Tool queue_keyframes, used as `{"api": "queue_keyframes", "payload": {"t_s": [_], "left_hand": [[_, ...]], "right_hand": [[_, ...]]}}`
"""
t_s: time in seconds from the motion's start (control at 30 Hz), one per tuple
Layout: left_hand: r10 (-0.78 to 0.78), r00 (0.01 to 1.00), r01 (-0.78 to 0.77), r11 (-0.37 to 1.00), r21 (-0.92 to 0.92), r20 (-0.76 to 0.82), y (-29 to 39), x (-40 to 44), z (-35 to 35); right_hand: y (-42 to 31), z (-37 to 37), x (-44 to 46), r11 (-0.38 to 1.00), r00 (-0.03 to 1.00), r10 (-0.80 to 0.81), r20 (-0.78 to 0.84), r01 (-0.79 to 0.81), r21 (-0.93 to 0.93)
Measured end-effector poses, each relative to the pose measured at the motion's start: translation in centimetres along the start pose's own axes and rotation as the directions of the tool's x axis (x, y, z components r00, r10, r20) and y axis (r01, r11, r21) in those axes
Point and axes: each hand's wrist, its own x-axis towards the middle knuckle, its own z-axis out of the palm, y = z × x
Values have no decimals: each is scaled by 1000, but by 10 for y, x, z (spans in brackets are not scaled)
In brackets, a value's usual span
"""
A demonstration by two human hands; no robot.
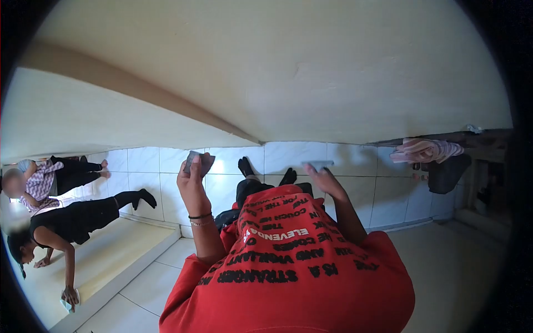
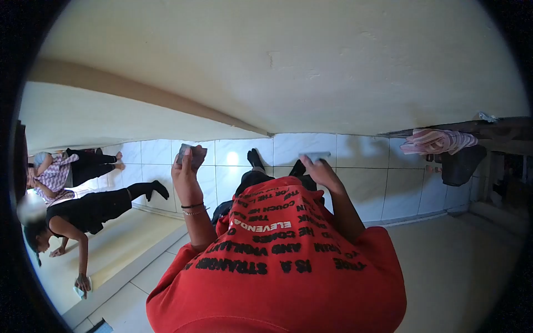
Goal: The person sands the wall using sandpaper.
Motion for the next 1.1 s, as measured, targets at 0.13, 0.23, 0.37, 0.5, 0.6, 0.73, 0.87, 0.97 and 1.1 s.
{"api": "queue_keyframes", "payload": {"t_s": [0.13,0.23,0.37,0.5,0.6,0.73,0.87,0.97,1.1], "left_hand": [[-52,990,22,973,229,128,-6,27,-13],[-58,972,5,973,229,229,2,47,-20],[-87,932,-19,957,289,351,16,79,-33],[-107,864,-132,896,425,492,21,112,-42],[-71,815,-222,879,423,576,27,124,-35],[-155,638,-291,859,421,755,41,119,-11],[-291,519,-187,879,439,803,27,122,9],[-319,575,-5,919,393,753,18,121,16],[-255,674,-69,913,402,694,11,118,16]], "right_hand": [[-58,12,54,999,990,-19,-136,13,-48],[-92,28,85,968,977,-129,-168,87,-236],[-170,5,87,948,882,-306,-358,248,-200],[-174,19,99,872,822,-443,-358,488,39],[-137,43,133,955,919,-296,-261,287,-71],[-137,40,121,971,924,-201,-324,231,57],[-171,15,85,902,937,-139,-320,253,351],[-154,16,90,798,869,-219,-444,421,431],[-143,-4,83,901,935,-144,-323,258,347]]}}
